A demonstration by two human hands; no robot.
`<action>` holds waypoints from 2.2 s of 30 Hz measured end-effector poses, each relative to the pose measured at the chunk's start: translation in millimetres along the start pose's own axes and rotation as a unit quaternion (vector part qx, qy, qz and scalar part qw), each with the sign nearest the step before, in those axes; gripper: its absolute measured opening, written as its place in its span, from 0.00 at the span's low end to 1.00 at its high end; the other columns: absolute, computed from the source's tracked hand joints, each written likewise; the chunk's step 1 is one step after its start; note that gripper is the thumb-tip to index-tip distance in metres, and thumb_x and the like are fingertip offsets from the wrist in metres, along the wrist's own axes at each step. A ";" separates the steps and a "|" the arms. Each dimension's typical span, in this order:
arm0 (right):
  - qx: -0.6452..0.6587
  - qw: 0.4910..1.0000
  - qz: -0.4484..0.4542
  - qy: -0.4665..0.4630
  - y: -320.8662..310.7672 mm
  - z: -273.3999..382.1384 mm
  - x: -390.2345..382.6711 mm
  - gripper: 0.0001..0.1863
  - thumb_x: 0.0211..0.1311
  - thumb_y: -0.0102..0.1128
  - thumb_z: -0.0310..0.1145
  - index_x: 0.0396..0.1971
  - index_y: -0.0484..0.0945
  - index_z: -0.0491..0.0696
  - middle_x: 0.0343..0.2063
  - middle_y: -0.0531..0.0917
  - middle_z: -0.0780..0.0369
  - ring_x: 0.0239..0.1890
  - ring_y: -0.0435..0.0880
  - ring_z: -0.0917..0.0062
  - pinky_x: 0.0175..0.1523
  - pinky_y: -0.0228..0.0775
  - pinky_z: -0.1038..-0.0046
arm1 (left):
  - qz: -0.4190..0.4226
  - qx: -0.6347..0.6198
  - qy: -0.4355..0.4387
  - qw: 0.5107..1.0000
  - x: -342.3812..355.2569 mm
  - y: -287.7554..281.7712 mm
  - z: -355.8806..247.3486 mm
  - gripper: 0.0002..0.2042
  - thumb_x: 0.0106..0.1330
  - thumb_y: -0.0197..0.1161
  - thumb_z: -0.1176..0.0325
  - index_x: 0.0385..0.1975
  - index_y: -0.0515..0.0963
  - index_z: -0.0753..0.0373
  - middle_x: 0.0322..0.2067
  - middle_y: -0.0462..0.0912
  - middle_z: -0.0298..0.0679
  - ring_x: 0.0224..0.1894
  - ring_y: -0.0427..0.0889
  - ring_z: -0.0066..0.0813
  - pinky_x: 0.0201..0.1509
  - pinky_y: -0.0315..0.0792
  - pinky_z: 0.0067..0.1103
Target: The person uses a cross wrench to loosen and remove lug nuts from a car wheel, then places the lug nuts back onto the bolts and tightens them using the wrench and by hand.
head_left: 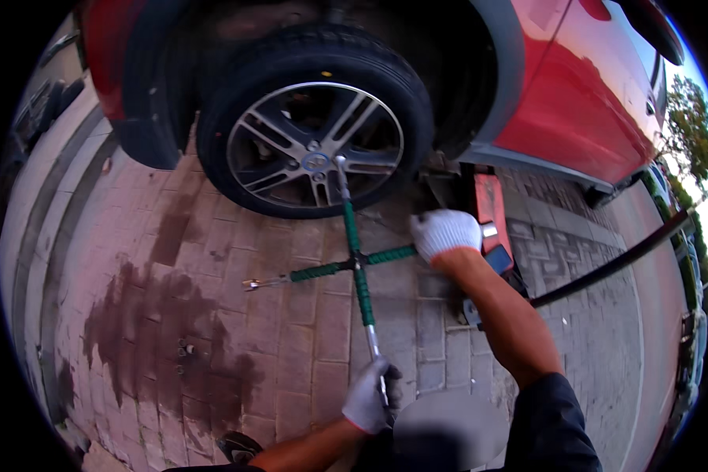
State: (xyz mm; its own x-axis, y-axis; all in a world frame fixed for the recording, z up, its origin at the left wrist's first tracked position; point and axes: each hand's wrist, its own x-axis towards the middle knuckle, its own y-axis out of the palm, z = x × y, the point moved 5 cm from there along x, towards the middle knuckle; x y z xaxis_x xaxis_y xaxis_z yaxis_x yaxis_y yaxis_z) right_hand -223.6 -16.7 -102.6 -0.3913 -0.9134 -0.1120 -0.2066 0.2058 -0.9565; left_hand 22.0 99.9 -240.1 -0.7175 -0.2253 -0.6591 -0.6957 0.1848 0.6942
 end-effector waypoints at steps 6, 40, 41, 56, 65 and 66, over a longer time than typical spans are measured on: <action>-0.014 0.997 0.039 -0.069 18.4 10.0 -14.8 0.26 0.68 0.49 0.32 0.65 0.70 0.63 0.33 0.86 0.56 0.36 0.87 0.60 0.36 0.77 0.58 | -0.080 0.131 0.094 0.984 -3.6 -9.7 -0.1 0.18 0.74 0.54 0.53 0.32 0.71 0.64 0.12 0.67 0.34 0.09 0.65 0.24 0.10 0.57 0.21; 0.041 0.859 -0.480 -0.172 -101.1 47.2 -59.1 0.19 0.54 0.69 0.36 0.09 0.72 0.51 0.10 0.69 0.64 0.16 0.70 0.71 0.29 0.61 0.65 | 0.107 -0.002 0.032 0.994 -79.8 14.7 -23.1 0.14 0.78 0.51 0.60 0.33 0.71 0.64 0.10 0.58 0.29 0.09 0.58 0.22 0.13 0.54 0.22; 0.017 0.855 -0.484 -0.187 -115.9 56.6 -60.5 0.17 0.52 0.70 0.36 0.10 0.72 0.52 0.11 0.67 0.67 0.19 0.70 0.73 0.32 0.62 0.64 | 0.163 -0.061 0.027 0.984 -78.8 14.7 -20.3 0.14 0.78 0.50 0.60 0.33 0.71 0.63 0.10 0.58 0.29 0.09 0.58 0.22 0.13 0.53 0.22; 0.495 0.842 0.034 0.211 153.7 124.6 -60.6 0.25 0.59 0.62 0.39 0.56 0.75 0.45 0.51 0.81 0.54 0.55 0.77 0.57 0.59 0.70 0.58 | 0.239 -0.128 -0.002 0.963 -31.0 24.4 -10.1 0.20 0.78 0.44 0.50 0.41 0.76 0.61 0.12 0.59 0.31 0.12 0.57 0.24 0.18 0.55 0.23; 0.678 0.589 0.430 -0.092 267.3 245.0 -139.7 0.27 0.68 0.55 0.48 0.61 0.75 0.48 0.50 0.83 0.56 0.51 0.80 0.64 0.58 0.71 0.62 | 0.353 -0.236 0.013 0.905 -26.6 17.1 -52.8 0.24 0.76 0.46 0.48 0.45 0.78 0.66 0.14 0.62 0.30 0.15 0.63 0.23 0.19 0.58 0.21; 0.702 0.551 0.442 -0.093 277.9 247.0 -133.5 0.27 0.69 0.55 0.49 0.62 0.74 0.48 0.50 0.83 0.57 0.50 0.80 0.65 0.58 0.71 0.63 | 0.351 -0.236 0.011 0.906 -32.4 21.8 -49.6 0.24 0.76 0.47 0.48 0.45 0.77 0.66 0.14 0.63 0.30 0.15 0.63 0.23 0.19 0.58 0.21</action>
State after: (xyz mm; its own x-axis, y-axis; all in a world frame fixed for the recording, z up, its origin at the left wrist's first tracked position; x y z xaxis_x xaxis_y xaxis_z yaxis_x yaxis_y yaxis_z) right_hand -7.3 75.7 -419.9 0.3427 -0.7212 -0.6020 0.9390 0.2441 0.2422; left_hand 31.8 63.8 -189.2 -0.9729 -0.2311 -0.0042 0.0284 -0.1375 0.9901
